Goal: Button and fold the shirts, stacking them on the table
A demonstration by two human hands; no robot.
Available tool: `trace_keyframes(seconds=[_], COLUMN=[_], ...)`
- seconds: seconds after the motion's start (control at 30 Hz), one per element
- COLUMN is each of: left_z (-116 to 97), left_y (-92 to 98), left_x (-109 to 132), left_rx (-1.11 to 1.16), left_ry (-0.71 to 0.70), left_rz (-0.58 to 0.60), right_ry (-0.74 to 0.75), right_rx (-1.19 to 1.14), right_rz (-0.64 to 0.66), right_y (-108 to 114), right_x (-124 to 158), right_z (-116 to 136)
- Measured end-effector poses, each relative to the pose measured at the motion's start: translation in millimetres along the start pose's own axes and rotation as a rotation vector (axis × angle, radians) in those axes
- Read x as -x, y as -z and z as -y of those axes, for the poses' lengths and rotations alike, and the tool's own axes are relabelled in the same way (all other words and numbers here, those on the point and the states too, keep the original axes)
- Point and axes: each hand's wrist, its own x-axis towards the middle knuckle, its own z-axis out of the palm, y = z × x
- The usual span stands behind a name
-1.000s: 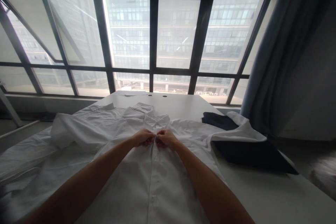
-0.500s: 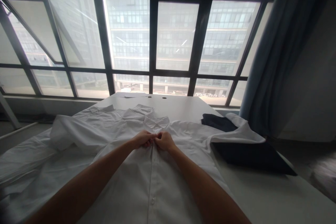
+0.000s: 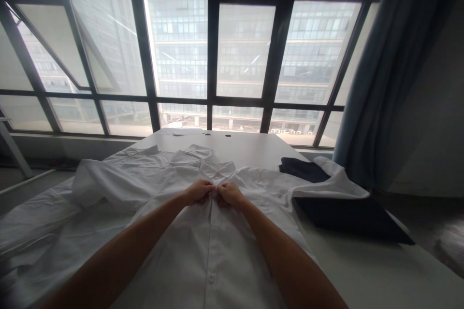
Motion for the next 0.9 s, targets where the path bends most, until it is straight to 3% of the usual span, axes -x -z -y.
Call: trace_keyframes(seconds=[0.13,0.27,0.33,0.4,0.47,0.57,0.7,0.9], left_z=[-2,0,0,-1,-1,2,9,12], left_y=[-2.4,0.0,0.9,-0.1,-2.6,-3.7,8.0,33.3], left_x=[2,6,10,15,20,23,14,-30], left_rx=[-0.178,-0.743,-0.978,-1.117,-1.166,-1.135,-1.110,-1.119], left_ry=[-0.046,-0.235,-0.282,-0.194,-0.018,0.151,0.128,0.036], left_rz=[-0.076,-0.302,-0.326,-0.263,-0.192,-0.113,-0.074,-0.093], right_ry=[-0.029,0.007,0.087,0.064,-0.103,-0.298,-0.287,-0.313], right_rx=[0.035,0.134,0.342,0.685,0.956,1.009,1.007,1.001], right_rz=[0.024,-0.079,-0.210,-0.306,-0.288,-0.176,-0.159,-0.201], right_y=[1,3,4,5,4,4,12,25], right_x=[-1,0,4,10,14,14,-2,-51], right_z=[2,-1,-2,-3,-4,-6,-11,-14])
